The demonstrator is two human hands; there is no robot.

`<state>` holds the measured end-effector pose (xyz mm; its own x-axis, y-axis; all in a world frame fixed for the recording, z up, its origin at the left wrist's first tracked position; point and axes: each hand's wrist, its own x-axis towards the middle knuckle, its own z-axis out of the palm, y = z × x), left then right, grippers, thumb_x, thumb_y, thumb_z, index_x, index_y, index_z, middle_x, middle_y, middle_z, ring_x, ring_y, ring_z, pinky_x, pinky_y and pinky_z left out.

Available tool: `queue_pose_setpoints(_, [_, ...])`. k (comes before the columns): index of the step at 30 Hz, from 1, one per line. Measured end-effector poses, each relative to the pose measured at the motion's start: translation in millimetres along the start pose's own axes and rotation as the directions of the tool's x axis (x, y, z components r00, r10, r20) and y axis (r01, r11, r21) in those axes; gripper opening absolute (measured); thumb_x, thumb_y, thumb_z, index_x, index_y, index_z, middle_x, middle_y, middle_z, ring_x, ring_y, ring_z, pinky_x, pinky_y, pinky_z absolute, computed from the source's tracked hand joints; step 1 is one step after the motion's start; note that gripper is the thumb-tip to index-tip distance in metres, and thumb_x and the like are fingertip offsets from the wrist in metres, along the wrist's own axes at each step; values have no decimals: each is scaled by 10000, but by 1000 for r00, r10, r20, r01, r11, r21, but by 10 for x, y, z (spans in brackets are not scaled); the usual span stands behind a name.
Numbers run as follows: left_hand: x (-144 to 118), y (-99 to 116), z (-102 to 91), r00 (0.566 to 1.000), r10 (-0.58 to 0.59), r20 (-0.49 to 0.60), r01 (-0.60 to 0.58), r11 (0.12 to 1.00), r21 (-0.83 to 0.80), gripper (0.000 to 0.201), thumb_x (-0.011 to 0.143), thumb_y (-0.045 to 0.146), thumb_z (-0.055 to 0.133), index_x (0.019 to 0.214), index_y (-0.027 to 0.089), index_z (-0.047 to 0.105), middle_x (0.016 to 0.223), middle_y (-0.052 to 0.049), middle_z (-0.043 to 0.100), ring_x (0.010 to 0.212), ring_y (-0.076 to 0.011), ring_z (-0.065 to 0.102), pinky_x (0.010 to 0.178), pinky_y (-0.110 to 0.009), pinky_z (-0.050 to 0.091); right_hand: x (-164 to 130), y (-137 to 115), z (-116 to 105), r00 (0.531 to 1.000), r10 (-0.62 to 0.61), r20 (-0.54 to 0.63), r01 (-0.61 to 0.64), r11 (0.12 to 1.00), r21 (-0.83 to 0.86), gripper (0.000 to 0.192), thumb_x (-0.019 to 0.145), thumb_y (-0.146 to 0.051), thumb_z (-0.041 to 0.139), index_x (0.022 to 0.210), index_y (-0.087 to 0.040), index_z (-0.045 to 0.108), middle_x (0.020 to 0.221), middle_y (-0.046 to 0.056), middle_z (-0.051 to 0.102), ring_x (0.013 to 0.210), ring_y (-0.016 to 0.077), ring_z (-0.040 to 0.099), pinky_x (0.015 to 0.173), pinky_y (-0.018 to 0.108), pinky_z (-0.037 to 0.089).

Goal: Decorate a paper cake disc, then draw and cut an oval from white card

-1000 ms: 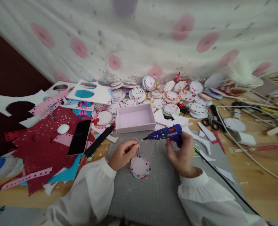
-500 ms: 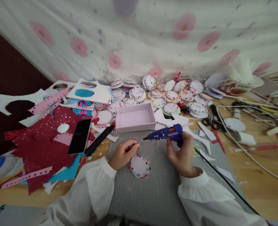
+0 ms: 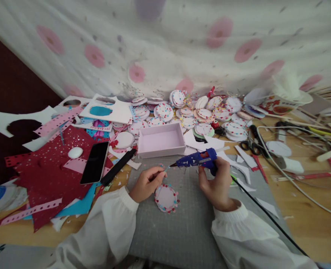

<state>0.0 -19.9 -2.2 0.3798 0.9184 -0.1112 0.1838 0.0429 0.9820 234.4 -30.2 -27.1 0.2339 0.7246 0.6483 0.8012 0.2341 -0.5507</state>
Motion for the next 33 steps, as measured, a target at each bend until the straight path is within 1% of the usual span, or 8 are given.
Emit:
queue_pose_setpoints(14, [-5,-7,-3,1000,10,-1,-10,1000,-6,295,906,428,503,858,149,584,477,92,381,394,-56,326,419,-194,279,2,-7,-4,1000,-1,6,1,1000,-10,366,786,-238,622,1130,-199,504,902,62,600,707,207,591,614,353,510])
queue_pose_setpoints(20, [-5,-5,-3,1000,12,8,-12,1000,-11,305,908,439,504,857,149,585,476,92,380,394,-54,326,417,-189,275,4,-9,-3,1000,-30,-2,30,999,-28,365,786,-238,616,1129,-193,500,895,66,605,713,214,600,607,350,511])
queue_pose_setpoints(24, [-3,-1,-6,1000,-7,-7,7,999,-37,337,899,475,510,854,147,575,462,95,385,379,-51,322,412,-189,276,65,28,-52,999,-46,17,47,997,-56,372,754,-259,640,1100,-201,518,892,58,610,737,224,612,655,369,513])
queue_pose_setpoints(26, [-1,6,-6,1000,-18,-17,18,999,-45,356,893,494,515,854,145,574,456,96,389,374,-51,324,411,-190,281,137,76,-107,1000,12,-18,-13,998,-61,405,722,-296,673,1087,-198,527,899,57,603,768,232,614,683,375,509])
queue_pose_setpoints(27, [0,10,-6,1000,-19,-14,19,999,-46,363,891,501,516,852,144,575,455,95,392,373,-51,327,410,-189,283,182,114,-140,996,70,-47,-73,996,-52,432,706,-320,686,1087,-193,527,911,60,598,784,235,613,695,377,506])
queue_pose_setpoints(29, [2,14,-6,1000,-15,-3,14,999,-51,374,890,511,515,843,145,574,453,93,398,370,-50,332,406,-186,281,277,223,-205,974,213,-75,-215,976,-20,481,677,-365,689,1088,-182,521,942,71,588,823,248,606,727,391,498])
queue_pose_setpoints(31, [4,12,-5,1000,-12,1,12,998,-69,380,890,519,516,837,147,570,447,94,401,366,-48,334,401,-183,275,355,374,-256,946,322,-17,-323,946,-38,489,655,-392,660,1072,-178,523,959,85,586,872,278,594,772,432,482])
queue_pose_setpoints(33, [6,6,-5,1000,-17,-1,17,996,-92,384,887,526,520,836,148,563,440,96,404,360,-46,332,399,-180,272,401,531,-282,913,401,73,-390,911,-134,455,661,-406,621,1040,-171,533,952,108,585,905,317,580,795,482,460])
